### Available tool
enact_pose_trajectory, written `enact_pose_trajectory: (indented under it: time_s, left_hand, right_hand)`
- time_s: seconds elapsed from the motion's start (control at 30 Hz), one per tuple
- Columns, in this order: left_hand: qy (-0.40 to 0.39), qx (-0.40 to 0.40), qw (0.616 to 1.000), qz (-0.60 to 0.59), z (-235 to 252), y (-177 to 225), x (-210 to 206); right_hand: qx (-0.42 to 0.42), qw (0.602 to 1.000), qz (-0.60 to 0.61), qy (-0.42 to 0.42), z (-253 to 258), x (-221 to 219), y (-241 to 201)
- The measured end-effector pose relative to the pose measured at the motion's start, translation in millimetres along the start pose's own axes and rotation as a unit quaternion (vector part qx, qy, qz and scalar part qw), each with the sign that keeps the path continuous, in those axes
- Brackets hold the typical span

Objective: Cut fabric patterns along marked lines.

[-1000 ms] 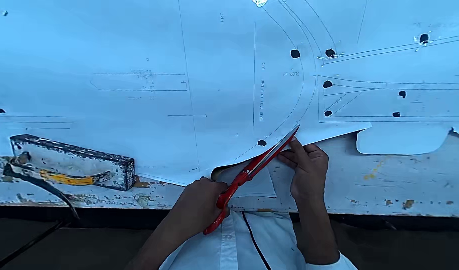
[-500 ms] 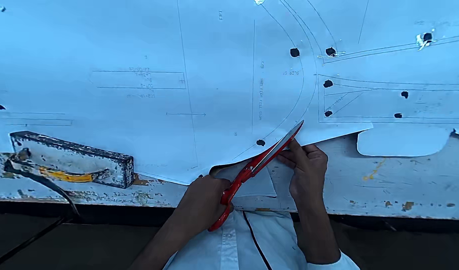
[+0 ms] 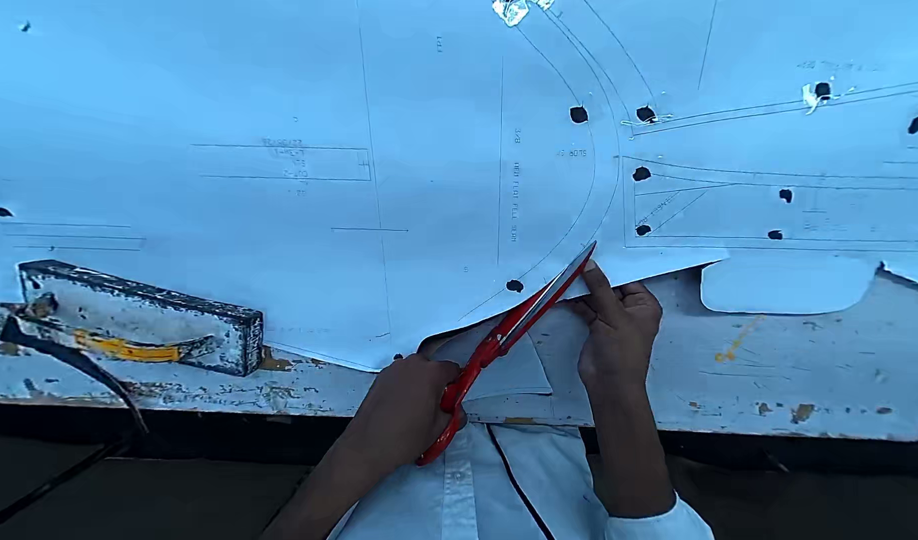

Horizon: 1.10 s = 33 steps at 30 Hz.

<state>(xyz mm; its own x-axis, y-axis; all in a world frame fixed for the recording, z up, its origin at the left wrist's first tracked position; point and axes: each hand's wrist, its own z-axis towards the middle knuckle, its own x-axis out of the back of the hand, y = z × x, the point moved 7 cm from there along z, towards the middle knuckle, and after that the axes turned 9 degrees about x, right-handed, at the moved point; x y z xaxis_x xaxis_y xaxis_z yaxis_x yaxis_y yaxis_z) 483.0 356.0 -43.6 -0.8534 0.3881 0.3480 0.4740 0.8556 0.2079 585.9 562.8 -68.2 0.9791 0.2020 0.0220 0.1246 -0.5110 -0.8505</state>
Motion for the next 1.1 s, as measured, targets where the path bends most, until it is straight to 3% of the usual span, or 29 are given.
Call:
enact_pose_trajectory:
  time_s: [0.27,0.63,1.1]
  left_hand:
    - [0.002,0.003,1.000,0.014,0.2,12.0,7.6]
    - [-0.056,0.003,0.998,-0.005,5.7,12.0,10.8]
    - [-0.003,-0.030,1.000,-0.009,4.6,13.5,9.0]
  right_hand:
    - [-0.021,0.999,-0.003,0.030,3.0,0.5,1.9]
    - [-0.010,0.999,-0.008,0.032,2.5,-1.3,2.2]
    - [-0.007,1.000,-0.003,0.008,11.1,-1.3,-2.0]
